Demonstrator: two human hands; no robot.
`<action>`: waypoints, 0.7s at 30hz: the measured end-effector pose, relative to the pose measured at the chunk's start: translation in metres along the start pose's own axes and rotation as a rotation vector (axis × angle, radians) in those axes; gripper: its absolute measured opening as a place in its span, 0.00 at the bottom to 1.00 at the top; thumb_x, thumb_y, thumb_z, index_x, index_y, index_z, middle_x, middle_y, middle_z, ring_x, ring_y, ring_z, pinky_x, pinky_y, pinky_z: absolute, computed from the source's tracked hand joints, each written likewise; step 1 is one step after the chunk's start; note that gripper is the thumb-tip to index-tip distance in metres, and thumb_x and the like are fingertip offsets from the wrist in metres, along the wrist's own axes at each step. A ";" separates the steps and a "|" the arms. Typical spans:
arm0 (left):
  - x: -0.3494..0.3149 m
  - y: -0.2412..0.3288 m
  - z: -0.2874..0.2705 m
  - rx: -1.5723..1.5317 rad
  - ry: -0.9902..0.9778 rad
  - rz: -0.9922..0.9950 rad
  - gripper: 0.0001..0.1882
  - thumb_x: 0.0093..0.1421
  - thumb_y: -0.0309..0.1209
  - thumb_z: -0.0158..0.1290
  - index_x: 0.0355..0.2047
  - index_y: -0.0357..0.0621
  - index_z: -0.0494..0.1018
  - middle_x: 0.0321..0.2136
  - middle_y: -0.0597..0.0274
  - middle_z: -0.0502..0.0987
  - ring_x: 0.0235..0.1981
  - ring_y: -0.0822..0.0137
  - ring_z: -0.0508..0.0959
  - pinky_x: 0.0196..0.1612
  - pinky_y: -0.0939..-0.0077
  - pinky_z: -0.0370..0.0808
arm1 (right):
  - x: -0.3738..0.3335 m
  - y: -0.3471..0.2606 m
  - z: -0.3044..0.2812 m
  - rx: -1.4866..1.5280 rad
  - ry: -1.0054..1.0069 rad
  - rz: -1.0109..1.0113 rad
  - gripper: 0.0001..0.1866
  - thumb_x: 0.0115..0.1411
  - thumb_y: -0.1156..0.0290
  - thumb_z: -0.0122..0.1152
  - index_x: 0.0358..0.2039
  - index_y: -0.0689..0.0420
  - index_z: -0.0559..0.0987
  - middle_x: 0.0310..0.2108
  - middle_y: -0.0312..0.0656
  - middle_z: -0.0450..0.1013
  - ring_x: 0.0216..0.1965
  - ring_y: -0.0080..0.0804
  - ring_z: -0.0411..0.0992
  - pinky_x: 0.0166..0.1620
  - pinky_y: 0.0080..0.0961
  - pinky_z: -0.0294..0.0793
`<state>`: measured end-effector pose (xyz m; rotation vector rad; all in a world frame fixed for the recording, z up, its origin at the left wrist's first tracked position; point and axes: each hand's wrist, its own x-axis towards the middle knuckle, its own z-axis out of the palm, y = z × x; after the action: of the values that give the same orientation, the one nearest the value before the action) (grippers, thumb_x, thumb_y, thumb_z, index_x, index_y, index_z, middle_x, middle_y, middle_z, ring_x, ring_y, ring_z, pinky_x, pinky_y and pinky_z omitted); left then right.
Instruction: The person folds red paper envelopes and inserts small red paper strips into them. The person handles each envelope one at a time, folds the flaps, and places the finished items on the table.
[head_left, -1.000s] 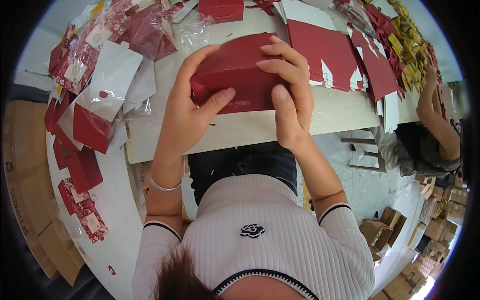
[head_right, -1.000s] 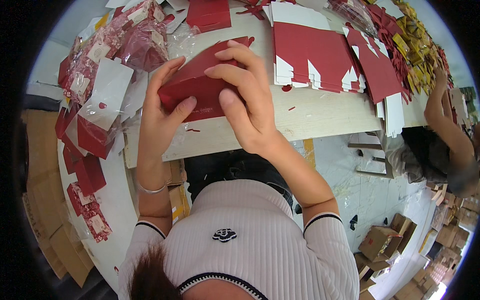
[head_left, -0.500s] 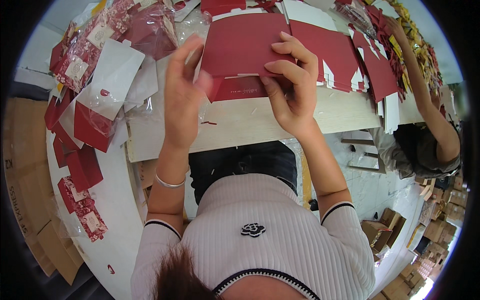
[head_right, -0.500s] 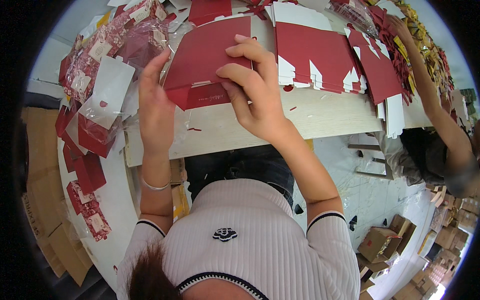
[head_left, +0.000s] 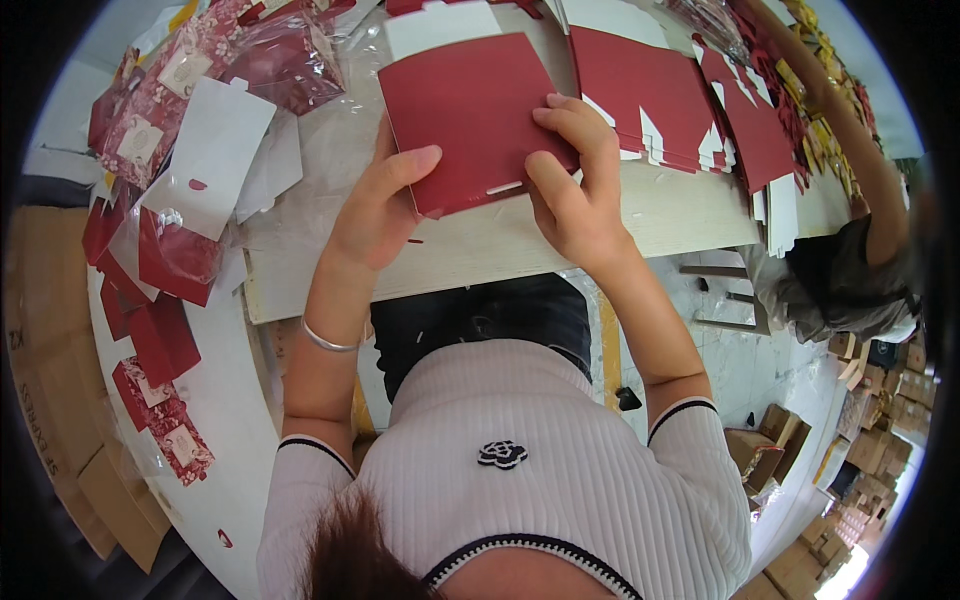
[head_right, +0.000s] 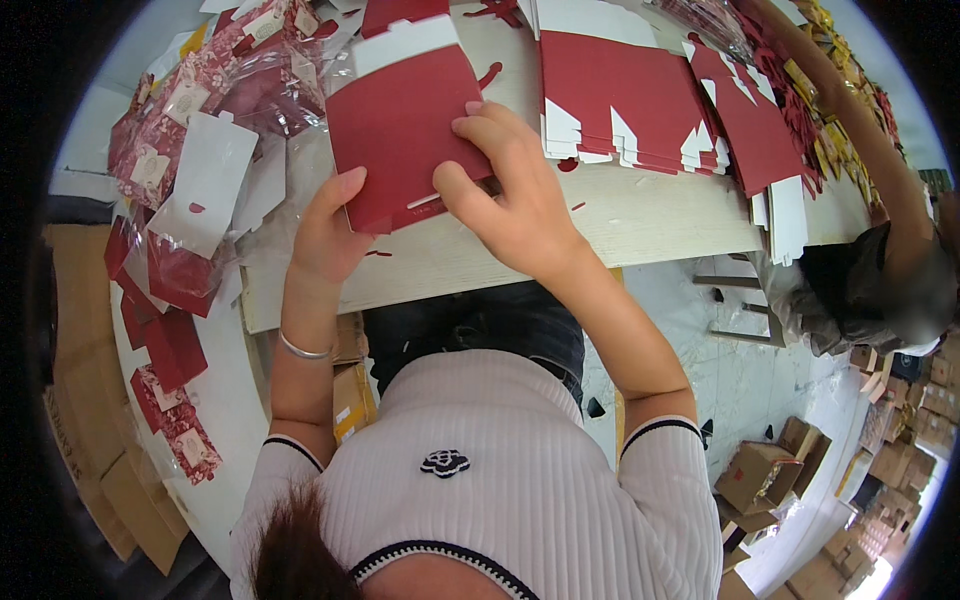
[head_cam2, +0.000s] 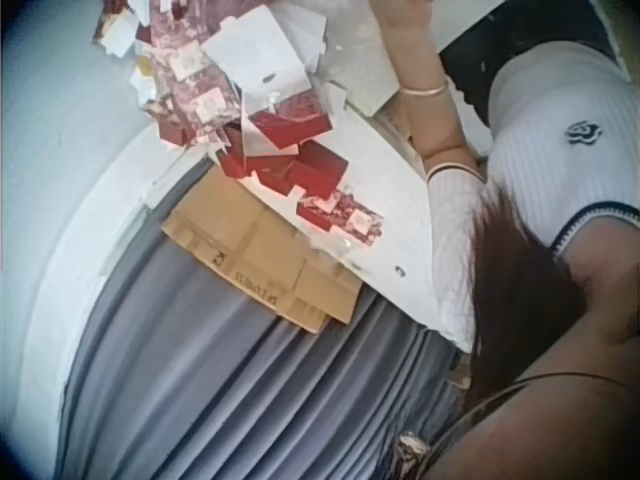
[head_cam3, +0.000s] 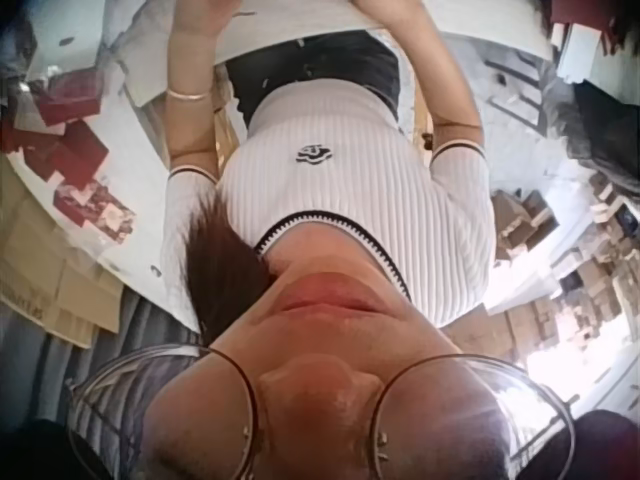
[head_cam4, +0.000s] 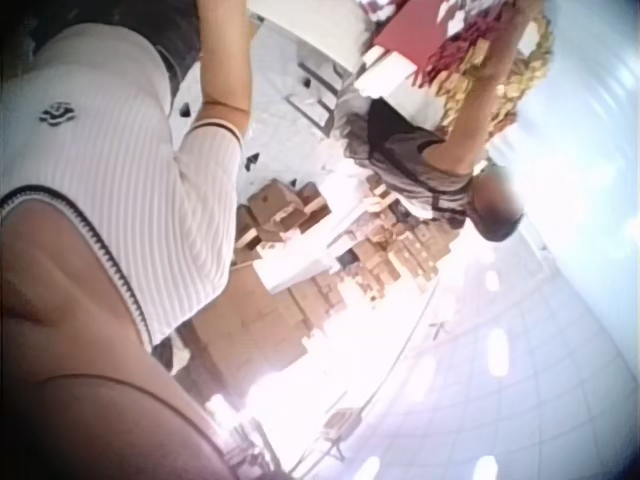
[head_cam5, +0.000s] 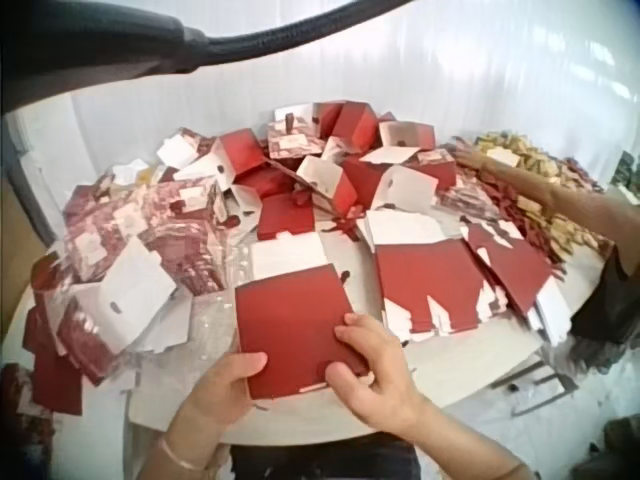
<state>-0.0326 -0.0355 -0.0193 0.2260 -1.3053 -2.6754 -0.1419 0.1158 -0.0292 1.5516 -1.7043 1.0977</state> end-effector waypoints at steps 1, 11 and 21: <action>0.001 -0.003 -0.001 -0.010 -0.016 -0.042 0.37 0.51 0.30 0.49 0.58 0.47 0.43 0.50 0.58 0.60 0.51 0.65 0.64 0.49 0.69 0.68 | 0.000 0.001 -0.001 -0.054 -0.013 0.002 0.16 0.38 0.77 0.60 0.31 0.54 0.71 0.40 0.48 0.63 0.45 0.49 0.63 0.45 0.37 0.67; 0.006 -0.018 -0.017 0.923 -0.027 0.705 0.65 0.36 0.25 0.64 0.59 0.47 0.21 0.54 0.47 0.52 0.55 0.56 0.57 0.54 0.65 0.58 | 0.008 0.006 -0.036 0.238 0.129 0.189 0.16 0.39 0.76 0.58 0.33 0.62 0.72 0.40 0.52 0.66 0.42 0.44 0.66 0.43 0.32 0.67; -0.015 -0.061 -0.028 1.243 0.149 0.464 0.43 0.37 0.26 0.61 0.53 0.36 0.50 0.47 0.48 0.62 0.47 0.51 0.65 0.47 0.65 0.65 | 0.041 0.001 -0.035 0.149 -0.827 0.185 0.04 0.43 0.78 0.53 0.23 0.62 0.73 0.24 0.46 0.70 0.30 0.43 0.70 0.32 0.32 0.70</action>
<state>-0.0167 -0.0169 -0.0830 0.1973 -2.3758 -1.1719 -0.1528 0.1251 0.0230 2.1637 -2.3693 0.7015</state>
